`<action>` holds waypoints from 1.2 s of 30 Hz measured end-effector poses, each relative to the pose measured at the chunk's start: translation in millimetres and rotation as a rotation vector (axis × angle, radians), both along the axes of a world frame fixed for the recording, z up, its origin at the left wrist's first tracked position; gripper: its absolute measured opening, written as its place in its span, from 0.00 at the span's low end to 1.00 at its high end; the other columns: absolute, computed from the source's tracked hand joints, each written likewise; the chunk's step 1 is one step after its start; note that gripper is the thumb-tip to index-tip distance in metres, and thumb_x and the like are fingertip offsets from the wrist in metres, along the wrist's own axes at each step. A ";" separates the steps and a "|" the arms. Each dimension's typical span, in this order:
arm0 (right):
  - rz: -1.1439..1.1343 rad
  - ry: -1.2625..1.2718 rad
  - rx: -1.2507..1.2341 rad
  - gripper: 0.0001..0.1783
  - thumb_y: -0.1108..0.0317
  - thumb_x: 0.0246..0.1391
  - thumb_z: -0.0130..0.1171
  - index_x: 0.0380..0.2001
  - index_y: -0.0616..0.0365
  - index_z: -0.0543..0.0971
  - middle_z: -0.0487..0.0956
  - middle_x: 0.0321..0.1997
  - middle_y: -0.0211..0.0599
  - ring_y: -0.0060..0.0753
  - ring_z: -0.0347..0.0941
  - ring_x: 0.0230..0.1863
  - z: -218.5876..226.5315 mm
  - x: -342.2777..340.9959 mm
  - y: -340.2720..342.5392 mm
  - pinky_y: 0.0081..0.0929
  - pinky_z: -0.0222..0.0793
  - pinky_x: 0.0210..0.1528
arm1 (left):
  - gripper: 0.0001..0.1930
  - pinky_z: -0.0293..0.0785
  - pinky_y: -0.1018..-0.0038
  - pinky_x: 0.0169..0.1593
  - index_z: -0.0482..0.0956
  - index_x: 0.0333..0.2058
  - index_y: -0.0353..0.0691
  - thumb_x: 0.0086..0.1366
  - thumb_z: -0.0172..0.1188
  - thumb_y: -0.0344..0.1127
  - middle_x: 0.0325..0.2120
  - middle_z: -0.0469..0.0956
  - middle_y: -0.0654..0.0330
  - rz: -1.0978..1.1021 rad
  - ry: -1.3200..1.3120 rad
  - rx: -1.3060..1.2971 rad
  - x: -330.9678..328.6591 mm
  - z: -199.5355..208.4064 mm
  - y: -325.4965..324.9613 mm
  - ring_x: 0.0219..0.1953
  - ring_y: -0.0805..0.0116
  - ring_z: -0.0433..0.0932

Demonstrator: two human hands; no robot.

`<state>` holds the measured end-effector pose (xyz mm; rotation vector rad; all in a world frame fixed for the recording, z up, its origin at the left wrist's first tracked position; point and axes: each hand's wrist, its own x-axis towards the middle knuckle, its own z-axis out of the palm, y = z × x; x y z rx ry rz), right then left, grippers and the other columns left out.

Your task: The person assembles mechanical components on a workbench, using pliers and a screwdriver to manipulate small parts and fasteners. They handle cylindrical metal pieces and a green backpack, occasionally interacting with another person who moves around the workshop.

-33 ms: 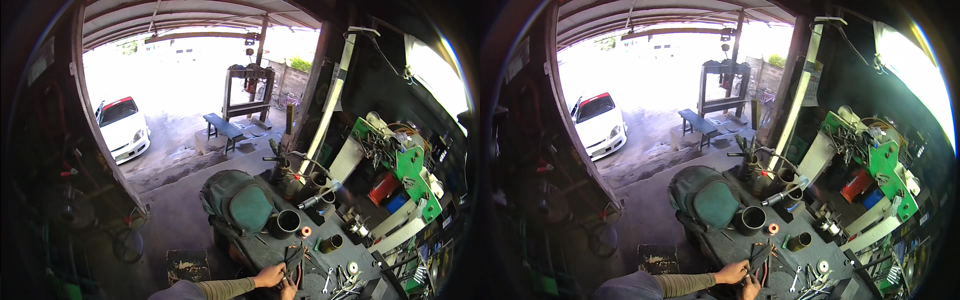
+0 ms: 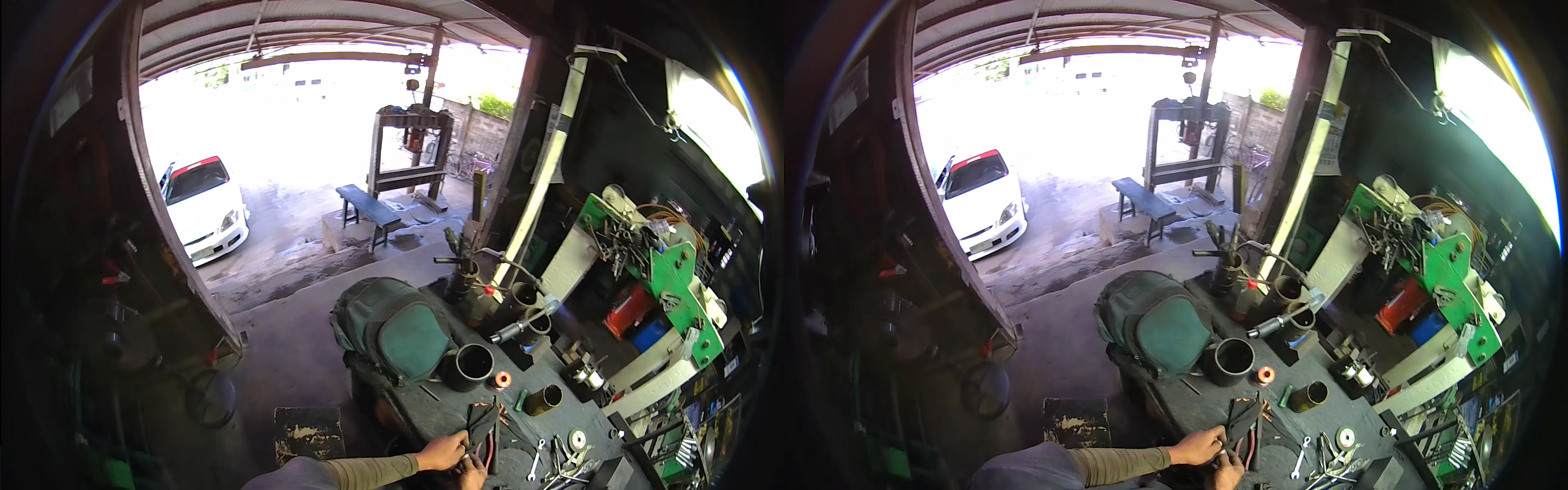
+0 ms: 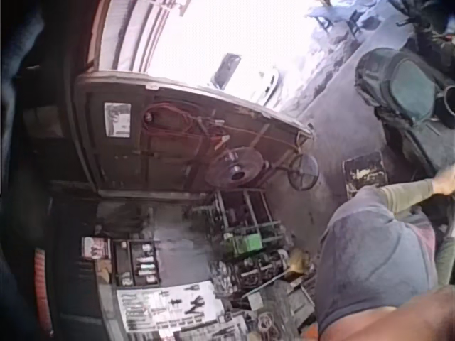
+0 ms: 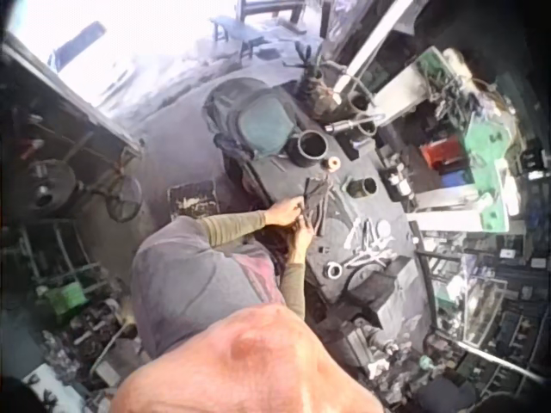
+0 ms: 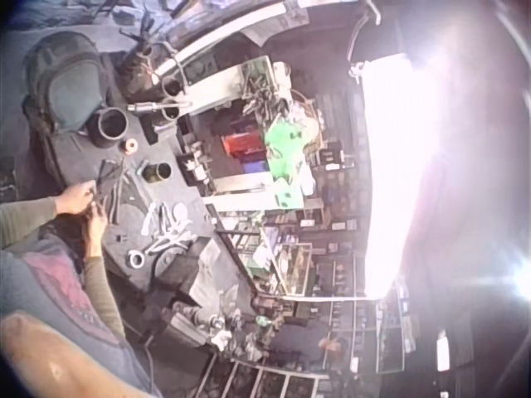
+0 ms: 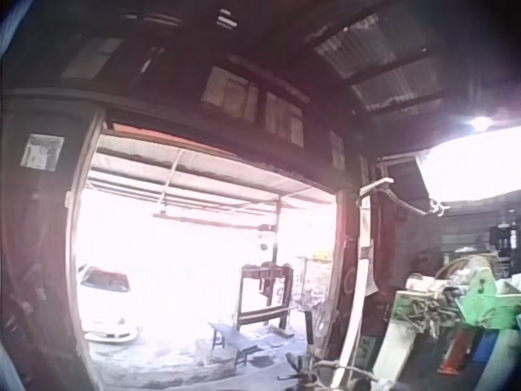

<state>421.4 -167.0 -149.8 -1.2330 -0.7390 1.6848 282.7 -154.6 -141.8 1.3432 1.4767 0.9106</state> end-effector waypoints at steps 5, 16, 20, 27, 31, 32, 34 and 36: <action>-0.081 -0.080 0.016 0.09 0.71 0.66 0.57 0.45 0.65 0.79 0.80 0.35 0.35 0.25 0.73 0.30 -39.8 14.3 13.4 0.23 0.71 0.33 | 0.12 0.75 0.62 0.48 0.74 0.47 0.33 0.70 0.54 0.34 0.37 0.82 0.47 0.089 -0.146 -0.034 15.2 -14.9 3.2 0.43 0.52 0.82; -0.143 -0.410 0.345 0.12 0.70 0.68 0.55 0.47 0.69 0.78 0.81 0.39 0.39 0.28 0.74 0.34 -65.2 8.7 23.5 0.26 0.73 0.35 | 0.14 0.75 0.70 0.47 0.78 0.45 0.30 0.69 0.63 0.36 0.37 0.81 0.57 0.031 -0.391 -0.129 1.1 -15.1 10.3 0.41 0.68 0.78; -0.037 -0.555 0.197 0.13 0.66 0.68 0.57 0.44 0.67 0.79 0.81 0.35 0.36 0.26 0.73 0.31 -63.7 17.4 25.9 0.26 0.71 0.32 | 0.11 0.75 0.66 0.44 0.80 0.38 0.33 0.63 0.66 0.35 0.33 0.82 0.52 0.083 -0.250 0.075 -3.5 -16.1 15.6 0.38 0.63 0.81; 0.008 -0.331 0.261 0.10 0.66 0.68 0.56 0.36 0.62 0.79 0.78 0.32 0.31 0.24 0.71 0.30 -30.7 6.0 26.6 0.25 0.68 0.31 | 0.11 0.75 0.68 0.43 0.80 0.39 0.32 0.64 0.66 0.35 0.31 0.83 0.54 0.122 -0.328 -0.050 -9.2 -28.5 22.7 0.36 0.63 0.81; -0.025 -0.630 0.327 0.06 0.71 0.65 0.58 0.37 0.64 0.80 0.79 0.33 0.34 0.24 0.72 0.31 -19.5 2.0 26.3 0.25 0.71 0.34 | 0.14 0.75 0.70 0.44 0.80 0.42 0.31 0.65 0.67 0.36 0.31 0.83 0.55 0.119 -0.336 -0.007 -2.5 -18.3 17.4 0.37 0.67 0.80; 0.003 -0.548 0.276 0.05 0.73 0.65 0.58 0.38 0.64 0.79 0.80 0.33 0.34 0.25 0.72 0.32 -4.1 -2.6 23.0 0.25 0.71 0.35 | 0.14 0.75 0.70 0.44 0.80 0.43 0.31 0.65 0.67 0.36 0.32 0.83 0.55 0.123 -0.328 0.021 -2.3 -25.6 17.0 0.37 0.67 0.80; 0.048 -0.385 0.174 0.04 0.75 0.63 0.59 0.39 0.64 0.79 0.80 0.34 0.34 0.25 0.72 0.33 22.0 -7.4 18.2 0.24 0.72 0.35 | 0.14 0.75 0.70 0.45 0.80 0.43 0.30 0.65 0.67 0.36 0.33 0.83 0.56 0.099 -0.392 -0.036 -3.1 -33.5 20.7 0.38 0.69 0.80; 0.103 -0.314 0.183 0.04 0.76 0.63 0.60 0.39 0.64 0.79 0.80 0.35 0.34 0.24 0.73 0.33 10.2 -0.1 22.1 0.24 0.71 0.35 | 0.14 0.75 0.71 0.45 0.81 0.42 0.30 0.64 0.67 0.35 0.33 0.83 0.56 0.108 -0.431 -0.083 -6.5 -37.7 25.4 0.38 0.69 0.80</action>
